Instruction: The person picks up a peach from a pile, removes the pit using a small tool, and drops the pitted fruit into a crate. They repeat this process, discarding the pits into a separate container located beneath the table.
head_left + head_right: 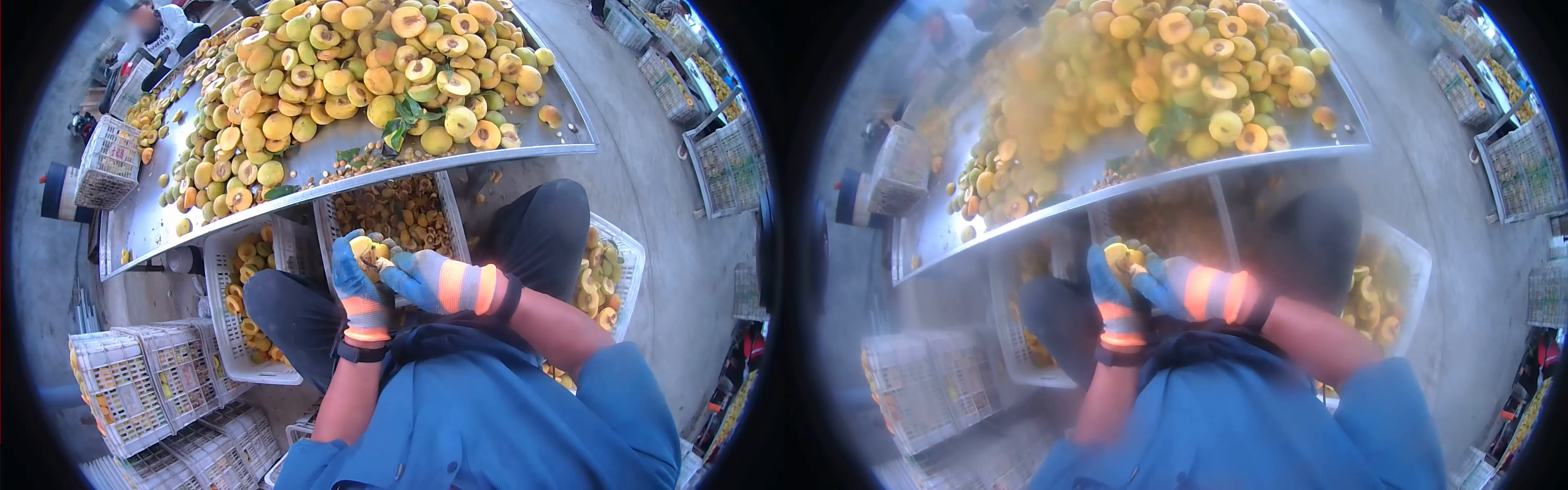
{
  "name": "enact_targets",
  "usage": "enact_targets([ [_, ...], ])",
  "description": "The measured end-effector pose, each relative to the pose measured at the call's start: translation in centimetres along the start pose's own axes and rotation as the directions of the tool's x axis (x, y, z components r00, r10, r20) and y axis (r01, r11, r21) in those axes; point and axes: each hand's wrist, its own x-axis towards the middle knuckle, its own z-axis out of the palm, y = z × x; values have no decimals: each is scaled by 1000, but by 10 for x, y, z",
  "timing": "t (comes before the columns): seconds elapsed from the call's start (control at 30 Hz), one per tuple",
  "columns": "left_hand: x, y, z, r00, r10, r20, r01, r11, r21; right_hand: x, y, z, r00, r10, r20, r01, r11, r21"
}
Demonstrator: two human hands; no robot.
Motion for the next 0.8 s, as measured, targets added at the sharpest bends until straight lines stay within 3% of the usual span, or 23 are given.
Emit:
enact_targets([
  [0.13,5,-1,-6,999,-35,-7,36,995,92,0,3,-6,997,49,64,-54,995,86],
  [0.2,6,-1,-8,998,-64,-1,64,992,105,-1,4,-3,995,21,99,-16,999,-49],
  [0.27,8,-5,-11,997,-75,17,73,993,97,-2,8,1,986,-57,158,105,944,-313],
  [0.33,7,-12,-8,999,43,32,-46,995,84,0,14,10,990,-117,83,117,993,3],
  [0.37,6,-13,-8,994,103,36,-105,991,80,1,16,14,994,-83,65,75,990,122],
  [0.43,7,-9,-8,992,67,107,-75,995,72,5,15,16,997,41,60,-58,947,316],
  [0.5,6,-6,-5,985,66,160,-77,995,60,7,8,11,974,190,127,-228,841,491],
  [0.57,0,-6,-7,977,91,191,-102,993,51,5,-1,5,925,293,241,-377,641,668],
  [0.67,6,-21,-20,881,365,302,-457,822,339,4,-19,-18,753,439,490,-653,400,643],
  [0.77,-2,-18,-16,948,235,215,-283,930,234,2,-11,-9,764,413,495,-642,411,648],
  [0.8,-1,-17,-14,948,235,213,-283,930,233,2,-2,-3,815,353,460,-578,448,682],
])
